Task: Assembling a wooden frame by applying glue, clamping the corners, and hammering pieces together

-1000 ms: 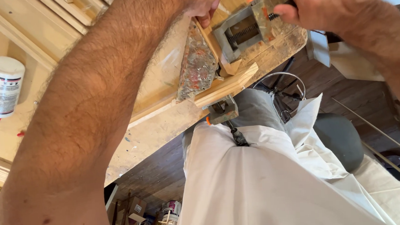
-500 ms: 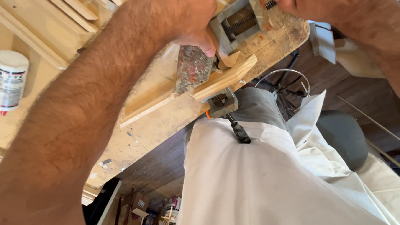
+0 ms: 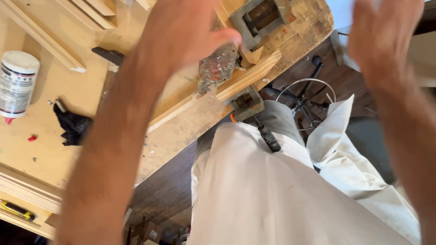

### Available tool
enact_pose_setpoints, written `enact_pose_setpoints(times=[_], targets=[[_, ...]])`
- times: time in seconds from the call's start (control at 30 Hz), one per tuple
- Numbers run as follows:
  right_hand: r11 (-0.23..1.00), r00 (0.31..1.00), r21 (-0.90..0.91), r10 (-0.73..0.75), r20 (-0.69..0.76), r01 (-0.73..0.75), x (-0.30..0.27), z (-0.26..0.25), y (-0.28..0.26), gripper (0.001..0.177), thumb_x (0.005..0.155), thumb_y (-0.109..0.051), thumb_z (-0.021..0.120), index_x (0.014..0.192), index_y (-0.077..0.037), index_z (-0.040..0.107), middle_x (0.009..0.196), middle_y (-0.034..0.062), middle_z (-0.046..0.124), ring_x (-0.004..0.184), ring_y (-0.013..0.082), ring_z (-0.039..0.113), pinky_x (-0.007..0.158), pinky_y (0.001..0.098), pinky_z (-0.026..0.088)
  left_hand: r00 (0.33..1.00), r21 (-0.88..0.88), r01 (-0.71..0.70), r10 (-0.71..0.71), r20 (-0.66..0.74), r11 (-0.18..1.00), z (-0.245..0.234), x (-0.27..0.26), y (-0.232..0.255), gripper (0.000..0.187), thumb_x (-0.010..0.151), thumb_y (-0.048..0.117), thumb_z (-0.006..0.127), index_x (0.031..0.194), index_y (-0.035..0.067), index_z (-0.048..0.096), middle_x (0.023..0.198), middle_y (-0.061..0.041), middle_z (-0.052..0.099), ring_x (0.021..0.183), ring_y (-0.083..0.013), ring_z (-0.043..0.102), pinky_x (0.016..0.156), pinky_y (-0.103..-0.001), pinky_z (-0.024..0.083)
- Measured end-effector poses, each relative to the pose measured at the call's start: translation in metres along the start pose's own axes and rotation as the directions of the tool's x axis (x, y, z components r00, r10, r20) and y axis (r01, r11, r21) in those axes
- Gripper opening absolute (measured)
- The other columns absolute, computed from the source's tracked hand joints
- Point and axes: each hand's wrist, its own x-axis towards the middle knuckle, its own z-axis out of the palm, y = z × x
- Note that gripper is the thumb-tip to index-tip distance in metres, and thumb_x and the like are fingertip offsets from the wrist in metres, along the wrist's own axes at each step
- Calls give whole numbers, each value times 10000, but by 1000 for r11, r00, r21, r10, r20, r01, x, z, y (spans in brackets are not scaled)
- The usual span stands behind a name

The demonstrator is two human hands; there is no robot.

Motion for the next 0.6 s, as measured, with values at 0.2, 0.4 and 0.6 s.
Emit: enact_pose_setpoints(times=[0.2,0.4,0.6], targets=[[170,755,743,270,597,-648,-168,50,-48,735,1094,-584,248,1313,17,610,1165,255,700,1106,377,689,1010,486,518,833,-486,118,-352,-426,866,112,-126,-44,293,1113,252,559,1251,9,648,1080,-243,661,1067,-421,661,928,-502,507],[-448,624,522,-108,774,-725,-225,102,-122,520,1013,-438,553,1199,44,612,893,346,712,691,392,741,623,443,563,892,-533,372,-452,-21,760,185,-177,-77,425,1055,389,550,1411,163,607,1296,-154,665,1168,-378,659,992,-511,525],[13,538,538,26,843,-843,-214,92,-135,434,1068,-264,582,728,6,578,460,65,421,311,148,386,276,264,349,912,-457,313,-397,-99,833,203,-178,-90,344,1018,360,622,1341,261,684,1192,-98,724,1112,-352,688,983,-541,533]])
